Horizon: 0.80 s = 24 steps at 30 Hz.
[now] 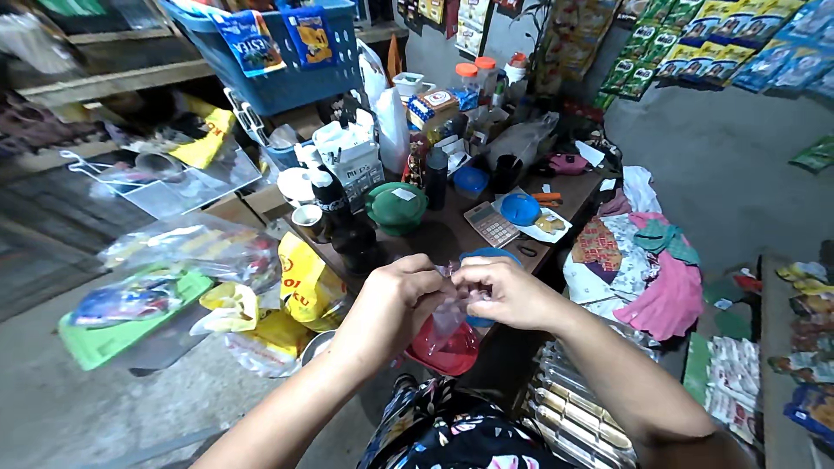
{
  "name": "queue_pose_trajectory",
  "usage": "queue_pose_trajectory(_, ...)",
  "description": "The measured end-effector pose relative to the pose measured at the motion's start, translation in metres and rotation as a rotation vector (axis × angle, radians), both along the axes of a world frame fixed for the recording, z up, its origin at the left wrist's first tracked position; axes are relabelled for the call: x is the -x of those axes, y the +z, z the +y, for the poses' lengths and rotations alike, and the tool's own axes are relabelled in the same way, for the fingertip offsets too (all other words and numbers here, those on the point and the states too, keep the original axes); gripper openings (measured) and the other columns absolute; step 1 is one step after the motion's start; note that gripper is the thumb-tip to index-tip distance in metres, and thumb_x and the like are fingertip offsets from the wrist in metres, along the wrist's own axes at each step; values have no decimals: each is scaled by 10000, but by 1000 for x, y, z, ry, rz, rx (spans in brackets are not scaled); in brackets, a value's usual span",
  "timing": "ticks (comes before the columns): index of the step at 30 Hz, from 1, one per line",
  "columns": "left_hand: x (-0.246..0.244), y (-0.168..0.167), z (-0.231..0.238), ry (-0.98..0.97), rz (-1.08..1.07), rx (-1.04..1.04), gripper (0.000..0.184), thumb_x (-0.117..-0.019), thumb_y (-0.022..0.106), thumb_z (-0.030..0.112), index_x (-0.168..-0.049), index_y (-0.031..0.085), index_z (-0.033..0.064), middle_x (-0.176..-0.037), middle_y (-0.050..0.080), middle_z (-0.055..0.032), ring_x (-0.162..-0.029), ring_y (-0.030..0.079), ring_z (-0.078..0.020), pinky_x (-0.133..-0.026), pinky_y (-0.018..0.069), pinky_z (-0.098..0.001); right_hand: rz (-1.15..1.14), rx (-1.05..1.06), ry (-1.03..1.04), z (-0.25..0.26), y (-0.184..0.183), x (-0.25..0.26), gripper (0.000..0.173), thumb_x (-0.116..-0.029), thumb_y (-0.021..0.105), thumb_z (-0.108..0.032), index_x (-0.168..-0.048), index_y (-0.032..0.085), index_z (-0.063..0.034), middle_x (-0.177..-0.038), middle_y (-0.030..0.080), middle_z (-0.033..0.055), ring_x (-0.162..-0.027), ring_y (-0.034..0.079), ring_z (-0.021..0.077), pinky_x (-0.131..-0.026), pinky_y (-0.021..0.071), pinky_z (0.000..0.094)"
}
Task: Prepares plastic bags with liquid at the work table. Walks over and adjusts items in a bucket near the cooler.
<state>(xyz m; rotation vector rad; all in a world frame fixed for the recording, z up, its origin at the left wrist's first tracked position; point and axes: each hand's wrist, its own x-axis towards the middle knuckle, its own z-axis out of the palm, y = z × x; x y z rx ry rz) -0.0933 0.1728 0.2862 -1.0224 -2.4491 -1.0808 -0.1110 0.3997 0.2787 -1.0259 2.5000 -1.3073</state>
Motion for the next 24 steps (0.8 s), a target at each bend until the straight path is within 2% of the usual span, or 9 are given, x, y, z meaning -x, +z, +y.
queue_pose_trajectory(4, 1, 1, 5, 2, 11, -52, 74, -907, 712, 139, -896, 781, 114, -865, 678, 42, -816, 643, 17, -747, 539, -138, -290, -37, 22, -8, 16, 4, 110, -939, 684, -82, -1021, 717, -16, -945, 678, 34, -708, 620, 5, -641, 542, 159)
queue_pose_trajectory(9, -5, -9, 10, 42, -71, -274, 74, -886, 745, 86, -959, 759, 86, -922, 717, 28, -810, 690, -10, -740, 599, -170, -442, 34, -1, -14, 23, 9, 50, -938, 652, 24, -910, 693, 22, -868, 627, 47, -653, 615, 26, -621, 558, 156)
queue_pose_trajectory(12, -2, -21, 3, 37, -163, -424, 414, -798, 859, 168, -1171, 713, 64, -1123, 659, -27, -850, 697, -58, -735, 634, -218, -414, -18, -12, -16, 27, 7, 93, -974, 643, -29, -947, 722, 14, -898, 636, 38, -658, 606, 0, -616, 544, 136)
queue_pose_trajectory(14, 4, -34, -3, 34, -283, -383, 662, -714, 903, 324, -1297, 666, 121, -1198, 572, -2, -985, 620, -60, -804, 567, -213, -367, -108, -3, -17, 33, 5, 129, -988, 645, -87, -1005, 757, -26, -932, 641, 30, -679, 599, -7, -621, 528, 132)
queue_pose_trajectory(15, 7, -41, -3, -6, -382, -345, 696, -717, 893, 352, -1327, 652, 118, -1245, 568, -23, -1091, 590, -94, -876, 539, -252, -338, -149, 7, -18, 36, 4, 137, -992, 653, -119, -1017, 763, -41, -938, 641, 25, -688, 597, -9, -626, 524, 133)
queue_pose_trajectory(18, 17, -60, 7, -275, -571, -303, 391, -857, 784, 311, -1123, 729, 30, -1251, 645, -50, -1252, 532, -99, -1049, 457, -294, -235, -252, 54, -22, 41, 4, 160, -992, 660, -167, -989, 766, -47, -929, 647, 32, -729, 600, 6, -663, 517, 158)
queue_pose_trajectory(20, 22, -66, 15, -434, -578, -344, 183, -941, 698, 198, -1005, 714, 28, -1062, 698, 43, -1076, 606, 34, -981, 498, -208, -188, -289, 75, -22, 44, 5, 158, -992, 659, -165, -980, 769, -52, -923, 653, 25, -751, 600, 6, -683, 508, 163)
queue_pose_trajectory(22, 21, -72, 18, -509, -532, -402, 184, -1014, 587, 148, -996, 701, 5, -1005, 698, 45, -1030, 612, 31, -986, 491, -223, -223, -245, 53, -17, 41, 6, 150, -994, 656, -149, -980, 766, -49, -909, 635, 18, -721, 589, -4, -655, 502, 141)
queue_pose_trajectory(24, 17, -78, 14, -468, -445, -382, 324, -1073, 471, 197, -1085, 696, -35, -1137, 670, -44, -1175, 563, -51, -1096, 421, -293, -318, -83, -2, -7, 28, 7, 130, -984, 658, -106, -973, 755, -21, -912, 628, 26, -698, 603, 3, -640, 531, 134)
